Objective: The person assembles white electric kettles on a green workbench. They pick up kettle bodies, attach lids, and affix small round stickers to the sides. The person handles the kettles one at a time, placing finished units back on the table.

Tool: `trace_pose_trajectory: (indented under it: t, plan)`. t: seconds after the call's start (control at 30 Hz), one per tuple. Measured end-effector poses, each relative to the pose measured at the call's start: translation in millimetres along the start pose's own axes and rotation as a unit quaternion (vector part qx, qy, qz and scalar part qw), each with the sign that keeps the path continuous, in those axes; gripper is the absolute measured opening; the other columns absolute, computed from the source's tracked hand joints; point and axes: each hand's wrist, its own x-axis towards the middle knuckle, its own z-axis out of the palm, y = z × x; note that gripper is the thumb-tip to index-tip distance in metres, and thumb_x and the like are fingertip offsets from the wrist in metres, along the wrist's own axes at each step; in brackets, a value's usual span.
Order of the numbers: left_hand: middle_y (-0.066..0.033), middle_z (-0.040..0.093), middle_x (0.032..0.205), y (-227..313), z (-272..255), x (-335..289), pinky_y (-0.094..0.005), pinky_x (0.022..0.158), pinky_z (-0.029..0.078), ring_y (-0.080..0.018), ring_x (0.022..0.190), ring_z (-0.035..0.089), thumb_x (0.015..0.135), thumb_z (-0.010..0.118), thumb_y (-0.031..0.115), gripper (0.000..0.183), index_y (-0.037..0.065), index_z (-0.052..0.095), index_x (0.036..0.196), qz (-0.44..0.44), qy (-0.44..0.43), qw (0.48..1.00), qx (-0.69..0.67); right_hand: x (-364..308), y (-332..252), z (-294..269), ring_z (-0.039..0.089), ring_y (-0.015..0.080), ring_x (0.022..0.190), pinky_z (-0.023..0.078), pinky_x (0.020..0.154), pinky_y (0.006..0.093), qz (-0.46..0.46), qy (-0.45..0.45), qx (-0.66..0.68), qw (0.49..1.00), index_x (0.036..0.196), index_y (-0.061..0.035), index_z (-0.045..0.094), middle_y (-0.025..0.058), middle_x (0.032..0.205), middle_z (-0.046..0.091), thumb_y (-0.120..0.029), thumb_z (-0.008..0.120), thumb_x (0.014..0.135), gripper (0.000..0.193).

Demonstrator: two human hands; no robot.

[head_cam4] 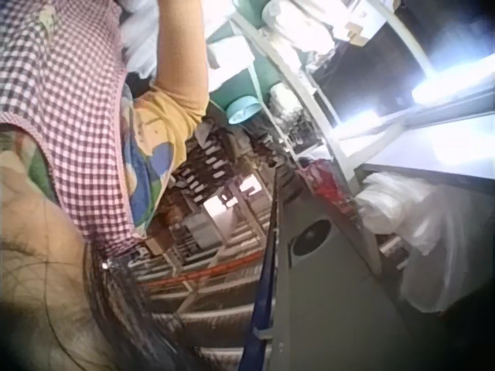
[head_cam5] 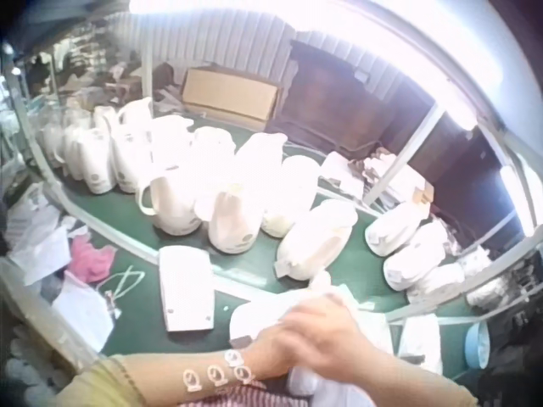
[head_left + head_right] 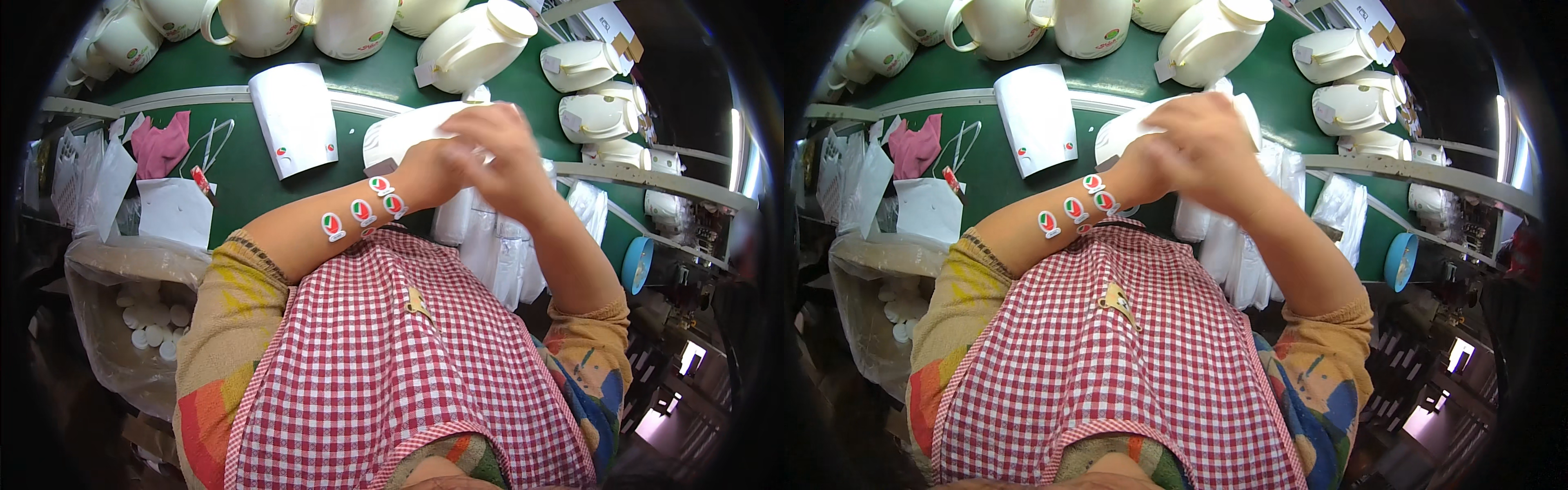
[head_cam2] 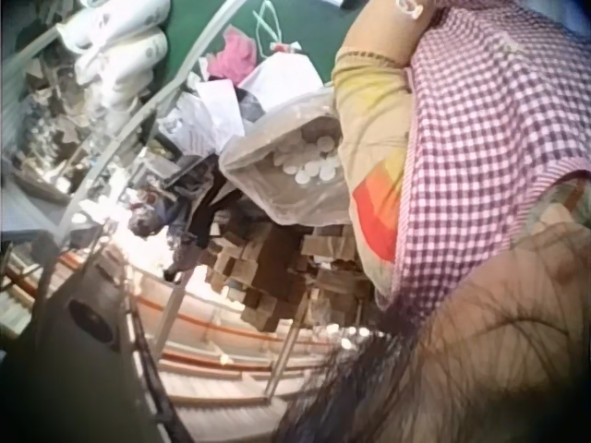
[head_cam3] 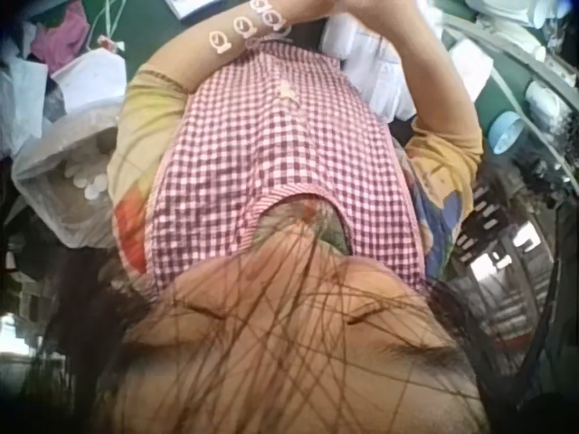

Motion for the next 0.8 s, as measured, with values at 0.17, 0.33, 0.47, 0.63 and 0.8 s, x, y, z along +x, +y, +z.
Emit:
trace_pose_trajectory:
  t: [0.17, 0.33, 0.47, 0.63, 0.8]
  plan:
    - [-0.0145, 0.064, 0.083, 11, -3, -12, -0.0405, 0.068, 0.050, -0.0306, 0.071, 0.062, 0.092, 0.052, 0.022, 0.017, 0.006, 0.059, 0.094, -0.032, -0.021, 0.999, -0.018, 23, -33, 23, 0.062, 0.0250, 0.093, 0.036, 0.098, 0.0450, 0.052, -0.242, 0.019, 0.969, 0.088, -0.0088, 0.073, 0.0071, 0.093, 0.068, -0.025, 0.057, 0.080, 0.024]
    - [-0.0131, 0.063, 0.082, 16, -5, -15, -0.0390, 0.067, 0.050, -0.0282, 0.070, 0.061, 0.092, 0.052, 0.020, 0.016, 0.006, 0.058, 0.096, -0.065, -0.040, 0.997, -0.015, 20, -24, 31, 0.065, 0.0266, 0.080, 0.049, 0.076, 0.0382, 0.097, -0.269, 0.087, 0.954, 0.083, -0.0081, 0.072, 0.0088, 0.084, 0.069, -0.023, 0.060, 0.075, 0.021]
    - [-0.0119, 0.062, 0.082, 17, -3, -11, -0.0377, 0.066, 0.050, -0.0263, 0.069, 0.061, 0.092, 0.052, 0.019, 0.015, 0.006, 0.057, 0.097, -0.080, -0.057, 0.995, -0.019, 21, -28, 26, 0.063, 0.0259, 0.074, 0.050, 0.068, 0.0340, 0.145, -0.254, 0.152, 0.944, 0.079, -0.0024, 0.069, 0.0105, 0.078, 0.066, -0.014, 0.065, 0.072, 0.014]
    - [-0.0105, 0.061, 0.081, 14, 1, -3, -0.0362, 0.064, 0.050, -0.0240, 0.068, 0.060, 0.092, 0.051, 0.017, 0.013, 0.005, 0.056, 0.098, -0.090, -0.057, 0.994, -0.034, 22, -33, 23, 0.063, 0.0245, 0.073, 0.050, 0.067, 0.0331, 0.120, -0.197, 0.136, 0.964, 0.080, -0.0024, 0.067, 0.0109, 0.077, 0.065, -0.013, 0.067, 0.072, 0.014]
    - [-0.0090, 0.060, 0.080, 0, -8, 22, -0.0346, 0.063, 0.050, -0.0216, 0.066, 0.059, 0.092, 0.051, 0.015, 0.013, 0.005, 0.055, 0.099, -0.144, -0.043, 0.987, -0.061, 7, -12, 8, 0.061, 0.0137, 0.078, 0.048, 0.072, 0.0276, 0.074, 0.076, 0.370, 0.923, 0.089, -0.0007, 0.065, 0.0059, 0.084, 0.064, -0.005, 0.063, 0.083, 0.008]
